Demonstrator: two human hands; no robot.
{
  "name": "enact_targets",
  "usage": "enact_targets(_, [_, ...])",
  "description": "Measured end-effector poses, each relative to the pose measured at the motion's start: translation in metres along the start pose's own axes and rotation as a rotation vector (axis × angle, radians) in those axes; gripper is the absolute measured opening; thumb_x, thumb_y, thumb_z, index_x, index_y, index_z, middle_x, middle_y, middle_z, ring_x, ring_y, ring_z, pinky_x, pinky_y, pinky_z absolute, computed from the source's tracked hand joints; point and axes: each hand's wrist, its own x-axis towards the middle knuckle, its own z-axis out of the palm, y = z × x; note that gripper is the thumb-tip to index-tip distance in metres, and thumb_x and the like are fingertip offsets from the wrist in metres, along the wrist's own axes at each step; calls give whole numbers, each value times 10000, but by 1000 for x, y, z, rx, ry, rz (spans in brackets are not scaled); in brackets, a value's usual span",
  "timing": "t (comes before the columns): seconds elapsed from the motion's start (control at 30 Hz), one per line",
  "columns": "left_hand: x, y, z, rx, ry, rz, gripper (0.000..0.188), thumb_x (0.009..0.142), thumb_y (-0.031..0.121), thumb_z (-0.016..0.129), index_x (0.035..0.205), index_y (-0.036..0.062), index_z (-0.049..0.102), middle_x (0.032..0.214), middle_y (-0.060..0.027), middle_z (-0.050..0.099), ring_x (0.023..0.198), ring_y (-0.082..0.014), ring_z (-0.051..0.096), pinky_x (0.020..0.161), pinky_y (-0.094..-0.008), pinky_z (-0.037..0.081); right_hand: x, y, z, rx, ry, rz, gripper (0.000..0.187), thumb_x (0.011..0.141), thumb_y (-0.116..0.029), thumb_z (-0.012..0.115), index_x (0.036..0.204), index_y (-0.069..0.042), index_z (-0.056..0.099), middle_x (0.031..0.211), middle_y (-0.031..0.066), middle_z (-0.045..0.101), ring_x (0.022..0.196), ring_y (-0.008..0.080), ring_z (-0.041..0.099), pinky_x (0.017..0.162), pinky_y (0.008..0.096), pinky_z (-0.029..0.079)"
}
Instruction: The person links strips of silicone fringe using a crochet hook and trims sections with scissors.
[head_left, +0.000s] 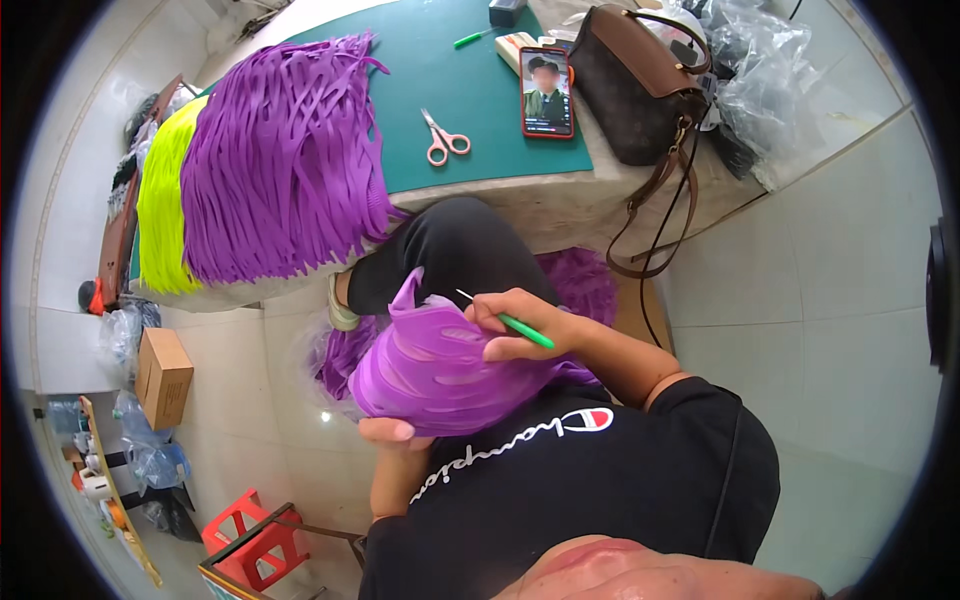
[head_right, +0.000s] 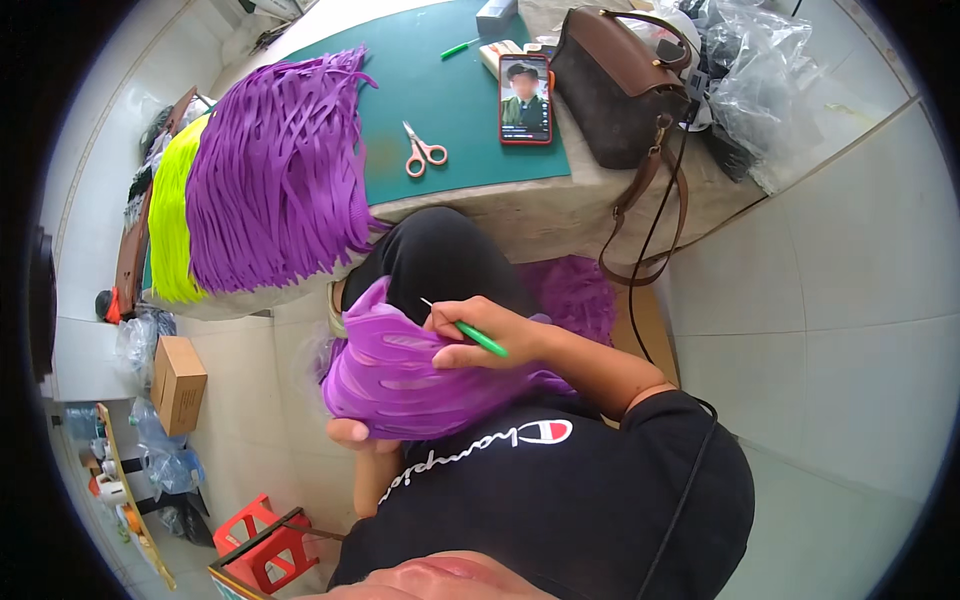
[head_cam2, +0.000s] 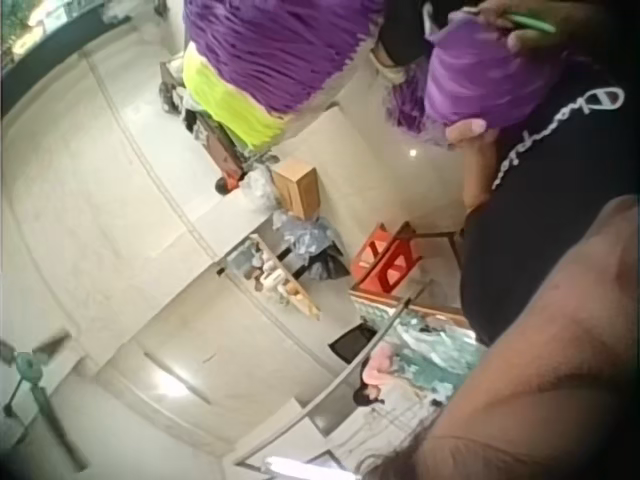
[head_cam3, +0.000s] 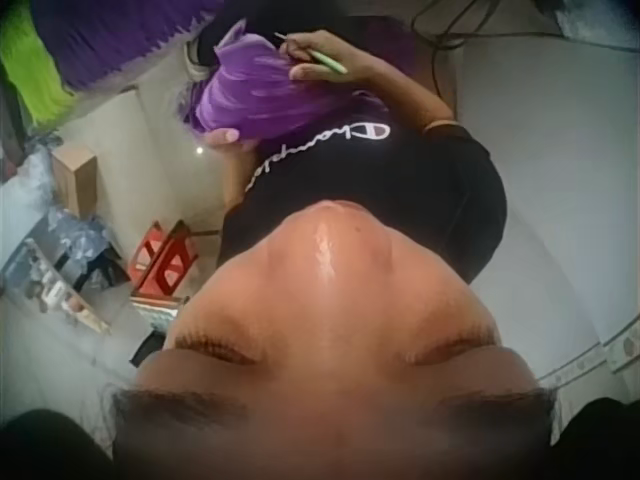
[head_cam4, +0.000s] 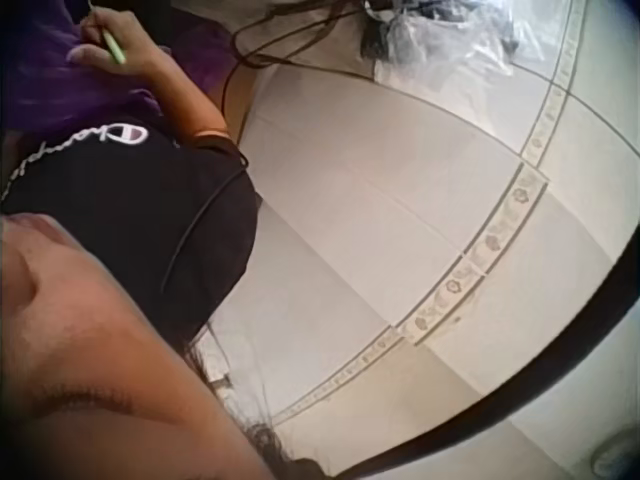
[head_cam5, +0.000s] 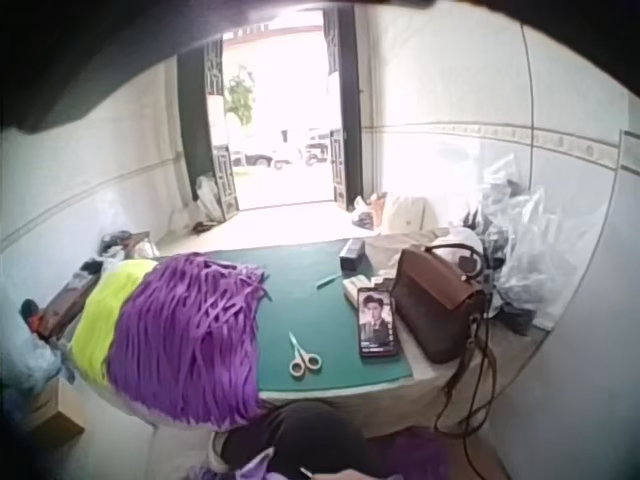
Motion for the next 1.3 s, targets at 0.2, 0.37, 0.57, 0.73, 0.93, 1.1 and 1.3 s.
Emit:
enact_targets(0.2, [13, -14, -15, -93, -55, 69, 762, 794, 236, 602, 1451, -12, 306, 1407, -225, 452, 1294, -386, 453, 1084, -536, 360, -35, -49, -45, -73, 312, -13, 492, 808, -61, 769, 662, -77, 299, 748, 90, 622, 632, 116, 463, 566, 276, 406])
enact_targets(0.37, [15, -31, -2, 269, 33, 203, 608, 964, 299, 490, 1466, 13, 301, 1431, -186, 447, 1324, -381, 421, 1101, -535, 331, -38, -61, -56, -45, 343, -104, 466, 808, -53, 761, 663, -58, 319, 796, 140, 665, 646, 137, 557, 580, 287, 448])
enact_targets(0.57, [50, -27, -16, -84, 199, 154, 479, 1010, 242, 425, 1414, -10, 380, 1411, -165, 475, 1324, -326, 430, 1124, -487, 304, -19, 5, -65, -784, 603, 112, 368, 883, -109, 687, 688, -18, 389, 896, 152, 674, 714, 149, 566, 654, 296, 462])
enact_targets(0.73, [47, -18, -46, -163, 294, 139, 418, 988, 208, 459, 1338, -19, 480, 1364, -179, 527, 1283, -325, 479, 1120, -500, 319, -34, 33, -60, -611, 572, 268, 384, 863, -223, 725, 733, -27, 421, 702, 102, 492, 679, 198, 504, 650, 337, 440])
enact_targets(0.93, [50, -16, -57, -250, 251, 32, 388, 948, 197, 517, 1284, 4, 539, 1310, -164, 578, 1250, -318, 512, 1119, -503, 323, -54, 46, -70, -570, 457, 443, 447, 837, -235, 756, 734, -62, 357, 691, 68, 405, 643, 156, 399, 603, 307, 381])
enact_targets(1.1, [48, -22, -21, -273, 291, -202, 502, 958, 296, 549, 1378, 37, 456, 1388, -170, 513, 1302, -328, 465, 1138, -530, 283, -65, 3, -80, 143, 487, 84, 434, 842, -103, 726, 699, -112, 316, 693, -53, 402, 649, 58, 339, 580, 239, 323])
enact_targets(1.3, [46, -30, -19, 264, 315, -8, 490, 970, 316, 546, 1363, 36, 461, 1365, -158, 527, 1286, -307, 486, 1119, -487, 337, -39, -64, -52, -180, 470, -134, 372, 859, -27, 673, 696, -96, 346, 889, 128, 625, 779, 177, 569, 704, 284, 460])
